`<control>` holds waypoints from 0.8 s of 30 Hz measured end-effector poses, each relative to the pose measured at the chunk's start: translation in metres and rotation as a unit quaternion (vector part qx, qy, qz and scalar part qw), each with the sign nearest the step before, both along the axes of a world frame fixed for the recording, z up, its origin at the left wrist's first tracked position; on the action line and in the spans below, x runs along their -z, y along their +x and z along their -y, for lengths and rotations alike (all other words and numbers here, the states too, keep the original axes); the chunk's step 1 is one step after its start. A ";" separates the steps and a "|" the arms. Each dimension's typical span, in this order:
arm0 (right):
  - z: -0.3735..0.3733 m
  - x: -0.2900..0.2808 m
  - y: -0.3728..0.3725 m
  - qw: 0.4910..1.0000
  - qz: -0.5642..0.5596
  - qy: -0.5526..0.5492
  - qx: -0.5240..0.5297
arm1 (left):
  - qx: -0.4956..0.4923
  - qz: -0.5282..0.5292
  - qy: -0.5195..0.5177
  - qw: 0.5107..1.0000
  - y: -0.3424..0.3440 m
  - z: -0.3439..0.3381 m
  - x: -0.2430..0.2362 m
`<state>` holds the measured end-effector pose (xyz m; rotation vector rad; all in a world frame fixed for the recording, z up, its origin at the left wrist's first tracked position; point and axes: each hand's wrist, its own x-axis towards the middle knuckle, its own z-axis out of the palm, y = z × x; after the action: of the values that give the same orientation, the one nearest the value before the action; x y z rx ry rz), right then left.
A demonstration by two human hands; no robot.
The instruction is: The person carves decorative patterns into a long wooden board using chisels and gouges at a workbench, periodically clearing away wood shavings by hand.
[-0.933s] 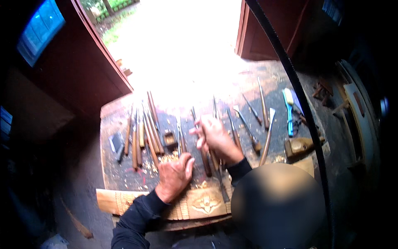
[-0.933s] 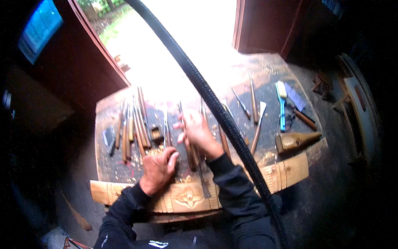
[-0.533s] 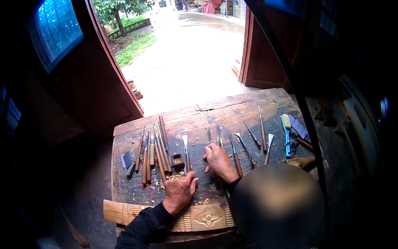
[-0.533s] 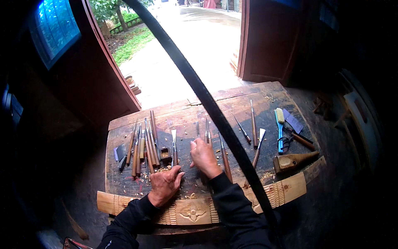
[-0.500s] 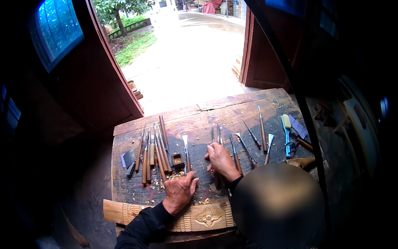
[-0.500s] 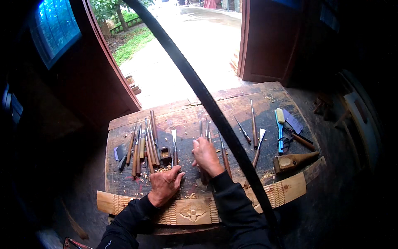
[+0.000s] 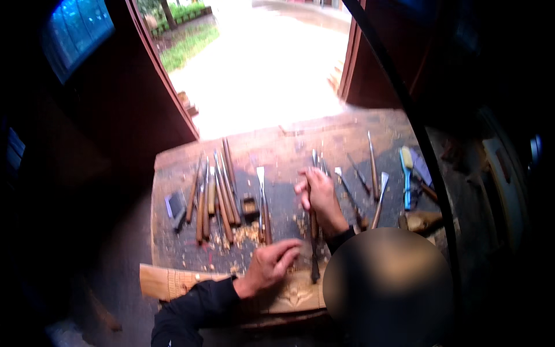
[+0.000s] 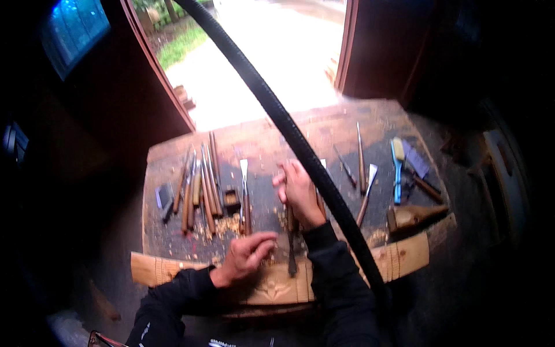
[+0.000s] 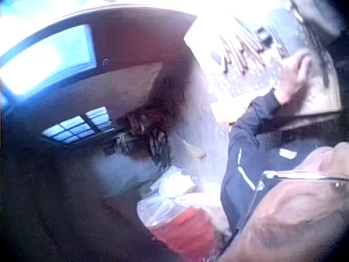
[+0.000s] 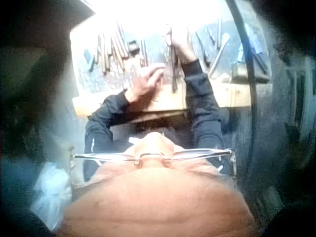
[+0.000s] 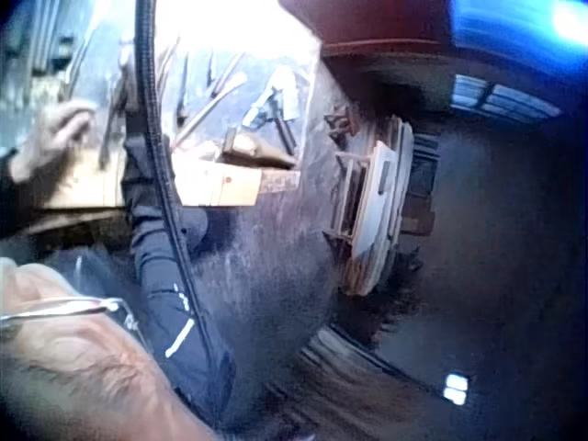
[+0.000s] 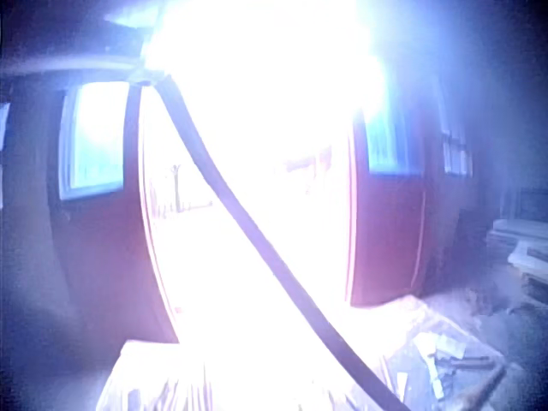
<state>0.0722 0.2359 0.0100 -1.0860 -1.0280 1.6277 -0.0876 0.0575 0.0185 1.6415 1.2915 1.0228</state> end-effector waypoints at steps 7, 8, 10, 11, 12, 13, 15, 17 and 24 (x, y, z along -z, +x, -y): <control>-0.002 -0.028 -0.045 0.992 -0.039 -0.069 -0.097 | 0.072 0.219 -0.244 0.942 -0.007 -0.019 -0.005; -0.003 -0.017 -0.044 0.994 -0.031 -0.049 -0.095 | 0.072 0.260 -0.253 0.929 -0.006 -0.019 0.004; -0.005 -0.003 -0.035 0.988 -0.084 -0.066 -0.113 | 0.105 0.253 -0.252 0.928 -0.003 -0.022 0.010; -0.002 -0.003 -0.036 0.987 -0.089 -0.068 -0.112 | 0.110 0.220 -0.247 0.937 -0.005 -0.015 0.014; 0.000 -0.005 -0.038 0.987 -0.095 -0.069 -0.110 | 0.102 0.218 -0.243 0.940 -0.006 -0.013 0.018; 0.001 -0.002 -0.039 0.987 -0.100 -0.069 -0.109 | 0.095 0.215 -0.237 0.943 -0.007 -0.016 0.021; 0.004 0.007 -0.037 0.982 -0.129 -0.075 -0.115 | 0.070 0.239 -0.278 0.928 -0.008 -0.012 0.019; 0.005 0.012 -0.036 0.981 -0.132 -0.071 -0.119 | 0.051 0.271 -0.286 0.918 -0.008 -0.013 0.014; 0.010 0.028 -0.033 0.982 -0.124 -0.064 -0.131 | 0.086 0.327 -0.290 0.895 -0.009 -0.016 0.015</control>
<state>0.0391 0.2256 -0.0175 -0.8263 -0.9397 2.0078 -0.0964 0.0739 0.0036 0.8255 0.8485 0.8573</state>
